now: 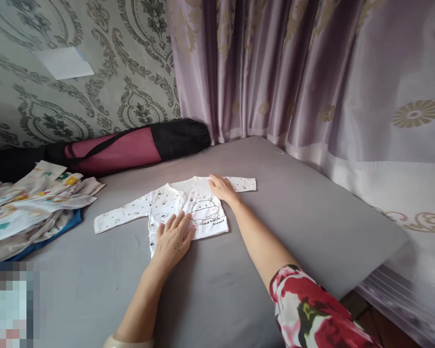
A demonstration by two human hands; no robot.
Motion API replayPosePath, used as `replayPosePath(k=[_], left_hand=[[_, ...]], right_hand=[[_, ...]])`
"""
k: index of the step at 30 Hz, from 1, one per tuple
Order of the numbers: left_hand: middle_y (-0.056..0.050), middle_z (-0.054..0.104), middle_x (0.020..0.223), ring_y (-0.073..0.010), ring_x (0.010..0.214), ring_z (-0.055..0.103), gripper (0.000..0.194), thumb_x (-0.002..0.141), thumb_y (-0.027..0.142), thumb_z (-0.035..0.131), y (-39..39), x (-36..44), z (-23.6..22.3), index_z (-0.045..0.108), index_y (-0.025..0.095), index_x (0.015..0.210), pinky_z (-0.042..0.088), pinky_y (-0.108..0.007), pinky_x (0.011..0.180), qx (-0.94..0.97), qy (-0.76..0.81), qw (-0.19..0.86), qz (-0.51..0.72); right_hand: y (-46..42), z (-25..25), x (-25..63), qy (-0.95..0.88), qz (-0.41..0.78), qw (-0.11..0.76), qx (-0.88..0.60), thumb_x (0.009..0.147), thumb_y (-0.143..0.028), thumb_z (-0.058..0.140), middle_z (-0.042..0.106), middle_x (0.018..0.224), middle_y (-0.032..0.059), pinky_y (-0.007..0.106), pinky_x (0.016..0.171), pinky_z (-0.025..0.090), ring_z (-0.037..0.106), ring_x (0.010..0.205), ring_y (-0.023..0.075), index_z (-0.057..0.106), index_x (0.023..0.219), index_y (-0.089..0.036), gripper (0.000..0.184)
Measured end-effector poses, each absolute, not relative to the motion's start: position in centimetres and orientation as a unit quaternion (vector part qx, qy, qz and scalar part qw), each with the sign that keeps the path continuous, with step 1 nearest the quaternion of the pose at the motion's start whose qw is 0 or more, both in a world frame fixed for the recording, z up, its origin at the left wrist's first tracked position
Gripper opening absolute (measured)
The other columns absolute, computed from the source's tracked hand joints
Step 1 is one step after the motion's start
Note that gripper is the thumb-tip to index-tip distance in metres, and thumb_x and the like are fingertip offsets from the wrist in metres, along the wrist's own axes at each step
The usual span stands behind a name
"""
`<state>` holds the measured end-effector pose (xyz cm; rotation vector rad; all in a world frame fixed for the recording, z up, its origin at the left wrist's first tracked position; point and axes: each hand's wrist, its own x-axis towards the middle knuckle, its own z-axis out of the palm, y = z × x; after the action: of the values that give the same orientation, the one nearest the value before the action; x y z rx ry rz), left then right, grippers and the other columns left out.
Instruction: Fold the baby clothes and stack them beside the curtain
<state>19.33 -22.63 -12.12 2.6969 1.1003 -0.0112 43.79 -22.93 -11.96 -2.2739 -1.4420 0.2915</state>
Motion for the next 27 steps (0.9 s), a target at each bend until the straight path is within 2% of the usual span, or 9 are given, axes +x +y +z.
replayPosePath(k=[5, 9, 12, 14, 17, 21, 24, 27], left_hand=[[-0.008, 0.051, 0.145, -0.0329, 0.133, 0.043, 0.039, 0.094, 0.044, 0.043, -21.7, 19.8, -10.3, 0.055, 0.031, 0.129, 0.02, -0.062, 0.111, 0.928, 0.355, 0.113, -0.024], [-0.007, 0.068, 0.118, -0.0333, 0.119, 0.052, 0.026, 0.091, 0.041, 0.05, -20.2, 21.0, -9.1, 0.065, 0.028, 0.107, 0.016, -0.064, 0.109, 0.936, 0.336, 0.102, -0.029], [-0.008, 0.072, 0.098, -0.0326, 0.11, 0.056, 0.027, 0.092, 0.039, 0.047, -19.3, 22.3, -8.3, 0.069, 0.023, 0.091, 0.023, -0.06, 0.105, 0.936, 0.338, 0.089, -0.032], [-0.008, 0.072, 0.093, -0.0311, 0.104, 0.059, 0.029, 0.092, 0.036, 0.046, -18.7, 23.5, -8.1, 0.069, 0.021, 0.085, 0.03, -0.055, 0.102, 0.933, 0.346, 0.095, -0.024], [-0.009, 0.072, 0.096, -0.0281, 0.1, 0.062, 0.027, 0.091, 0.031, 0.046, -17.7, 25.5, -8.6, 0.07, 0.019, 0.086, 0.039, -0.047, 0.095, 0.934, 0.332, 0.131, 0.016], [-0.01, 0.07, 0.097, -0.0215, 0.092, 0.064, 0.023, 0.09, 0.025, 0.049, -15.8, 28.6, -10.7, 0.069, 0.016, 0.097, 0.047, -0.032, 0.085, 0.952, 0.233, 0.178, 0.091], [-0.011, 0.068, 0.099, -0.0214, 0.093, 0.064, 0.025, 0.088, 0.025, 0.054, -14.2, 31.0, -12.3, 0.066, 0.014, 0.106, 0.049, -0.031, 0.085, 0.957, 0.191, 0.185, 0.118], [-0.013, 0.066, 0.102, -0.0229, 0.099, 0.063, 0.03, 0.086, 0.025, 0.057, -13.1, 32.9, -13.3, 0.064, 0.012, 0.112, 0.048, -0.034, 0.092, 0.958, 0.186, 0.18, 0.12]], right_hand=[[-25.1, -11.6, 47.0, -0.408, 0.045, 0.182, -0.893, 0.092, -0.016, 0.035, 0.056, 0.14, 0.0129, 0.045, 0.109, 0.03, 0.045, 0.132, 0.0256, 0.056, 0.135, -0.017, 0.047], [-26.6, -11.7, 48.9, -0.321, 0.023, 0.155, -0.934, 0.089, -0.013, 0.039, 0.061, 0.129, 0.0184, 0.048, 0.101, 0.037, 0.052, 0.124, 0.031, 0.063, 0.127, -0.016, 0.045], [-27.2, -11.4, 49.8, -0.266, 0.032, 0.15, -0.952, 0.089, -0.016, 0.042, 0.058, 0.131, 0.0198, 0.045, 0.098, 0.04, 0.051, 0.124, 0.0319, 0.065, 0.123, -0.014, 0.041], [-27.2, -11.2, 50.2, -0.229, 0.05, 0.143, -0.961, 0.089, -0.02, 0.047, 0.055, 0.134, 0.0195, 0.043, 0.098, 0.041, 0.048, 0.126, 0.0319, 0.064, 0.123, -0.013, 0.038], [-27.2, -11.1, 50.8, -0.191, 0.065, 0.136, -0.97, 0.09, -0.026, 0.051, 0.055, 0.134, 0.0188, 0.042, 0.1, 0.04, 0.048, 0.127, 0.0307, 0.064, 0.124, -0.013, 0.039], [-27.0, -11.2, 51.4, -0.171, 0.089, 0.134, -0.972, 0.088, -0.036, 0.057, 0.06, 0.128, 0.0196, 0.043, 0.1, 0.039, 0.051, 0.125, 0.031, 0.067, 0.119, -0.015, 0.039], [-27.0, -11.1, 51.8, -0.173, 0.102, 0.145, -0.969, 0.082, -0.035, 0.063, 0.059, 0.131, 0.0192, 0.044, 0.1, 0.04, 0.051, 0.126, 0.0329, 0.07, 0.114, -0.018, 0.037], [-27.0, -10.8, 52.4, -0.199, 0.121, 0.171, -0.957, 0.074, -0.024, 0.066, 0.064, 0.123, 0.0181, 0.04, 0.094, 0.046, 0.057, 0.119, 0.0317, 0.072, 0.106, -0.018, 0.033]])
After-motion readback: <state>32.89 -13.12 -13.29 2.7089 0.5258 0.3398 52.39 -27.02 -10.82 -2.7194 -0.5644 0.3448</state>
